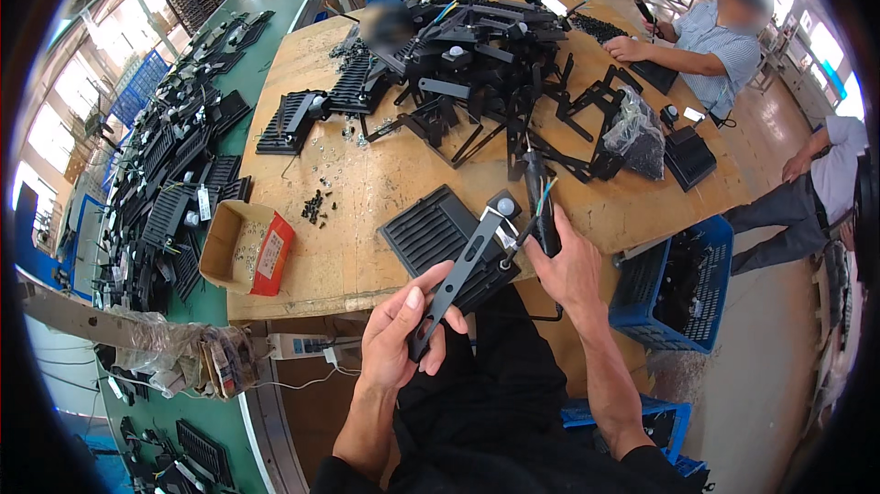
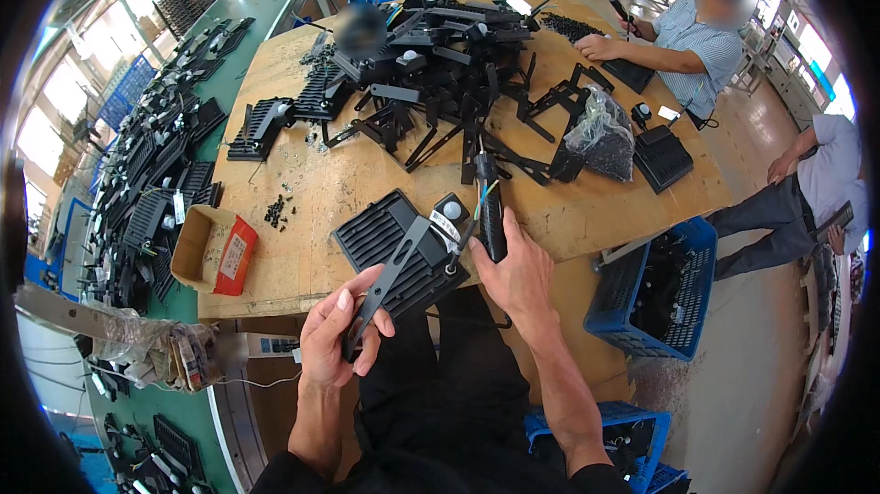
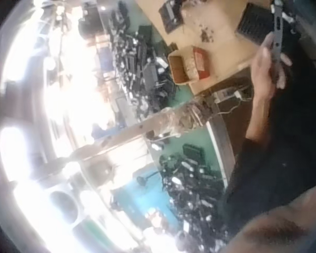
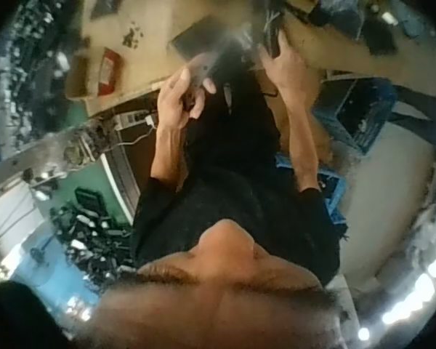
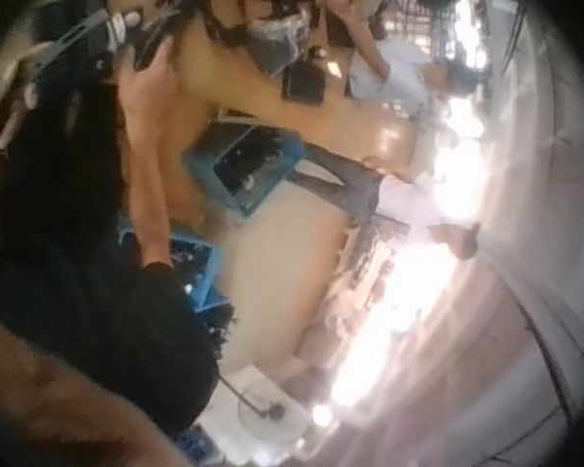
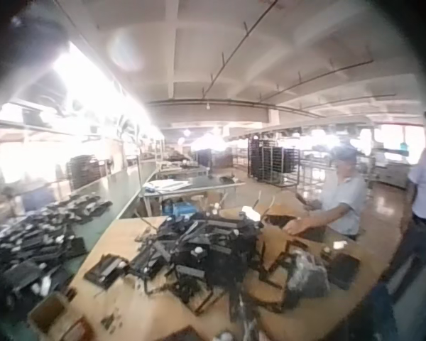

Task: Assemble electronic components into a housing using an electric screwdriver.

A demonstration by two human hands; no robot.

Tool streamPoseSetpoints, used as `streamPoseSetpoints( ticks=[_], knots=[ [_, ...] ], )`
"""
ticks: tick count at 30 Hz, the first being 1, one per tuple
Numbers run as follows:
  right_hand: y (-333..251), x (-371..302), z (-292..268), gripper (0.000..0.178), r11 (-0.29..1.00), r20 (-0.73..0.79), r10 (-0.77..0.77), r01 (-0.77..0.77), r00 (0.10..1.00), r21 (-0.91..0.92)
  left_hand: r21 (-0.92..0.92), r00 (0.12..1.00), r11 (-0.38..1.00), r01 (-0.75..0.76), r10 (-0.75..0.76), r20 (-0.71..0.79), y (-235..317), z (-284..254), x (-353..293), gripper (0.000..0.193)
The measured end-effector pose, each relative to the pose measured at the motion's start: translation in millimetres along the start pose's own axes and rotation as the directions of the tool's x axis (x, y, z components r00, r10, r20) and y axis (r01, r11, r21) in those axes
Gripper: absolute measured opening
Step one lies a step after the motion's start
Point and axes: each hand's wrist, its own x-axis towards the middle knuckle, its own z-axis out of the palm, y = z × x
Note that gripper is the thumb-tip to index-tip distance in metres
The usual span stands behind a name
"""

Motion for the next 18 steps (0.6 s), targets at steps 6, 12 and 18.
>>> streamPoseSetpoints(
  ticks=[6, 12, 18],
  knots=[
    [-9, -10, -1, 0.039, 0.997, -0.022, -0.073, 0.074, 0.997, 0.026, 0.339, 0.995, 0.938, 0.073, -0.044, -0.093, 27, 28, -30, 0.062],
    [38, -24, -2, 0.05, 0.971, -0.069, -0.109, 0.121, 0.992, 0.209, 0.445, 0.994, 0.895, -0.013, -0.035, 0.101, 28, 50, -42, 0.038],
    [21, -54, -82, 0.044, 0.838, -0.071, -0.071, 0.099, 0.995, 0.537, 0.588, 0.97, 0.794, 0.154, -0.235, 0.064, 32, 70, -38, 0.034]
  ],
)
